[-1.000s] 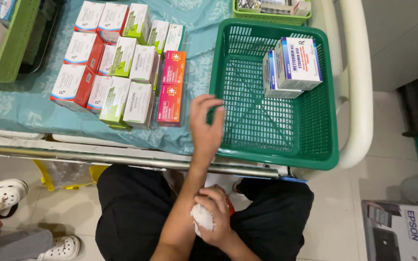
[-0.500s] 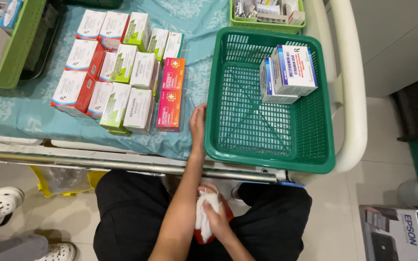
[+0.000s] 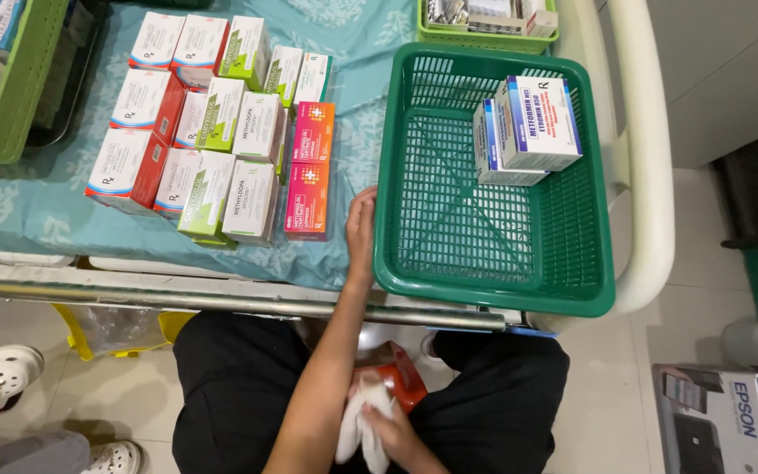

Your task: The person sits on a low stool and wipes several small medicine boxes with a white cloth. They pick up each box from a green basket, wipe it thoroughly, and place it on a nearby bed. The person handles boxes of different colors and sizes one at a time.

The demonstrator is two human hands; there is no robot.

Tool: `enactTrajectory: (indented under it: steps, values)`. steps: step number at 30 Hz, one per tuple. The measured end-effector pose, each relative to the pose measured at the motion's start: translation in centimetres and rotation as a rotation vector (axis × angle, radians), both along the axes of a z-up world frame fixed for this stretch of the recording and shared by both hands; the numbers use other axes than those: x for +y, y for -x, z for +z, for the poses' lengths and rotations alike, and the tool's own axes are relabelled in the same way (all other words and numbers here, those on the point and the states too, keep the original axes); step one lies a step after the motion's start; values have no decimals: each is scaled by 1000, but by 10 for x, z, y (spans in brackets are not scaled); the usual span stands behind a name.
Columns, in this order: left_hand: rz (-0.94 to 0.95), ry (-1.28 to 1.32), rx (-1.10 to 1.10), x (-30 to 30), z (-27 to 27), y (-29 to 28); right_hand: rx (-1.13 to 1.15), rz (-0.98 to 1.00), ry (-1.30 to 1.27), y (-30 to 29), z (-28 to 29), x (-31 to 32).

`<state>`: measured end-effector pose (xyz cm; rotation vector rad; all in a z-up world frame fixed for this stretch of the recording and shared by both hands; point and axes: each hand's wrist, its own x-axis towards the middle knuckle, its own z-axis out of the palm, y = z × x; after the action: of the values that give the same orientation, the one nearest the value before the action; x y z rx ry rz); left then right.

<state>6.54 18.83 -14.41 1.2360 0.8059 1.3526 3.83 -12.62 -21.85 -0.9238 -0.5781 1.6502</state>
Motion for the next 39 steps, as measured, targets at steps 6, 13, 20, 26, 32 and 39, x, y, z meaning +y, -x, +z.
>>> enactTrajectory:
  steps: [6,13,20,26,32,39]
  values:
    - [117,-32,7,-1,-7,-7,-38,-196,-70,-17,66,67]
    - [87,-13,1,-1,1,-4,24,-38,233,-10,-15,13]
    - [89,-87,31,-2,-7,-7,357,309,79,-6,8,14]
    - [80,-57,41,-1,-7,-5,336,-128,118,-16,24,46]
    - [84,-41,30,-3,-1,-5,184,-163,400,2,-52,6]
    - [59,-62,41,-4,1,-4,338,100,113,3,-46,-12]
